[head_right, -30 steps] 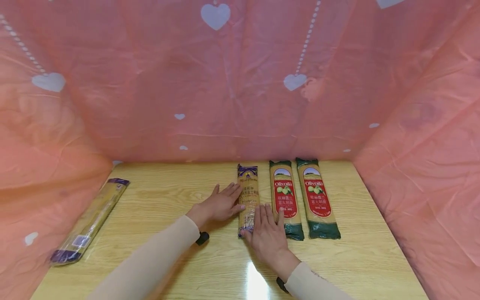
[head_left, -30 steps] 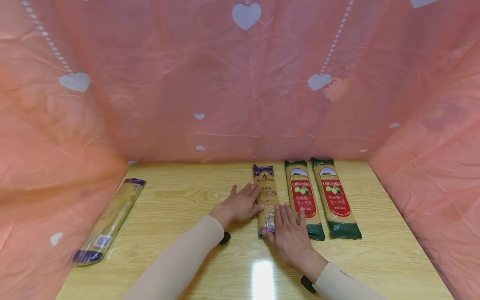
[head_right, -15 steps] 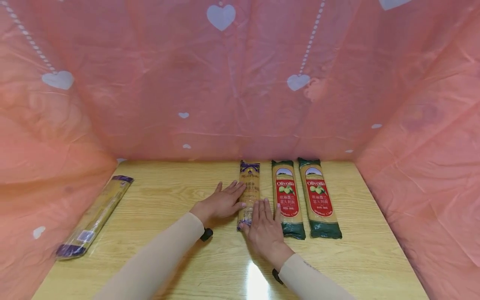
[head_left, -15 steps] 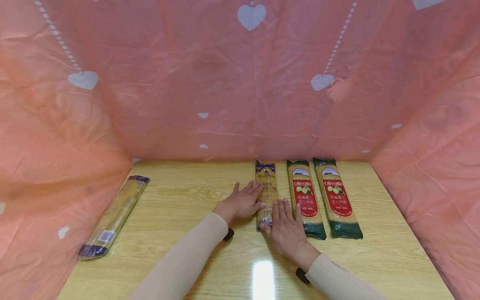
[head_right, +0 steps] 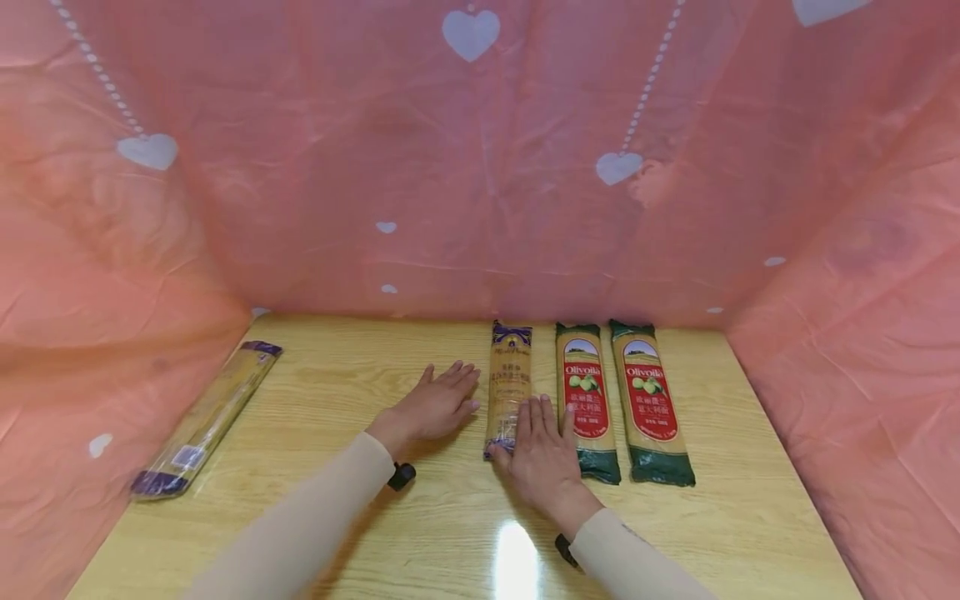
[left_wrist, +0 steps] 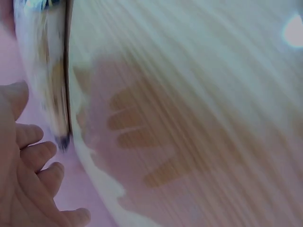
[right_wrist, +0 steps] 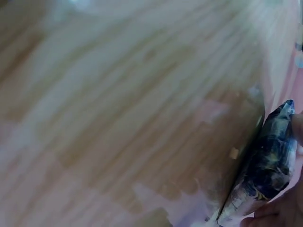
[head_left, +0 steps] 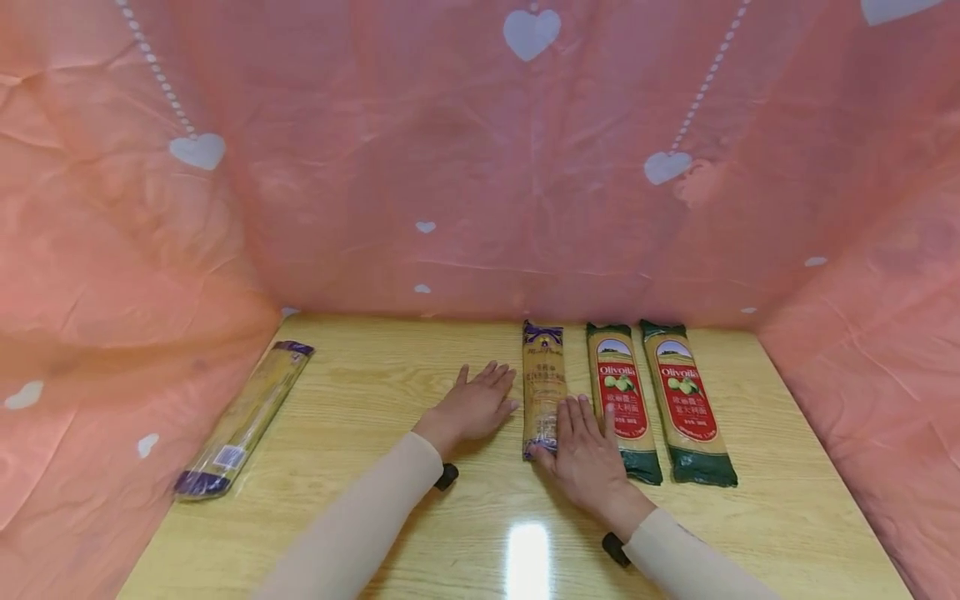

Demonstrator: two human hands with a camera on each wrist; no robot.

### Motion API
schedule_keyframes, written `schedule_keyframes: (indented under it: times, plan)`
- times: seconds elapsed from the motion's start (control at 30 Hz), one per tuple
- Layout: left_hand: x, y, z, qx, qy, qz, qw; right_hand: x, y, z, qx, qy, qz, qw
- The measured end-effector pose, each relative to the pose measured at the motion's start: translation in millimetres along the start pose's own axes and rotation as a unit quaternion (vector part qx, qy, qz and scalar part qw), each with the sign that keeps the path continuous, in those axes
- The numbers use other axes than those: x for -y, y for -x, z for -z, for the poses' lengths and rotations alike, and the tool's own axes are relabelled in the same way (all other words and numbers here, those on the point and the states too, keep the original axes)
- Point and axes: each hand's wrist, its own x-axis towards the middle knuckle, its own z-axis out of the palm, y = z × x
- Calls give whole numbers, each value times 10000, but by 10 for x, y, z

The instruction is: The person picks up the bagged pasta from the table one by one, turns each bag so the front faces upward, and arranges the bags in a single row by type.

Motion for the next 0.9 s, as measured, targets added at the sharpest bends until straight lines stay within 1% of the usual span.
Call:
schedule_keyframes:
  times: [0.1, 0.23, 0.5, 0.63, 0.73, 0.83, 0.9]
  plan:
    - [197, 157, 76, -131, 39, 133, 9998, -14, -1, -9, -135, -43, 40, 9999]
    - [522, 413, 185, -296, 127, 379, 9988, -19, 1, -21, -285, -25, 122, 9995]
    - [1185, 1029, 351, -635, 162, 1050, 9923, -15, 1, -25, -381, 39, 173, 9991]
    - [1494, 1364, 423, -744, 56, 1430, 9869, -22, -5, -30, -343, 8, 160, 9993]
    - [1731, 1636, 455, -826, -73, 1746, 9812, -27, -9, -31, -265, -10, 143, 9995]
    - [1958, 1912, 445, -824, -72, 2074, 9748, -27, -10, -24, -188, -13, 125, 9997]
    - [2092, 2090, 419, -704, 21, 2309, 9704, -20, -8, -17, -147, -1, 123, 9998]
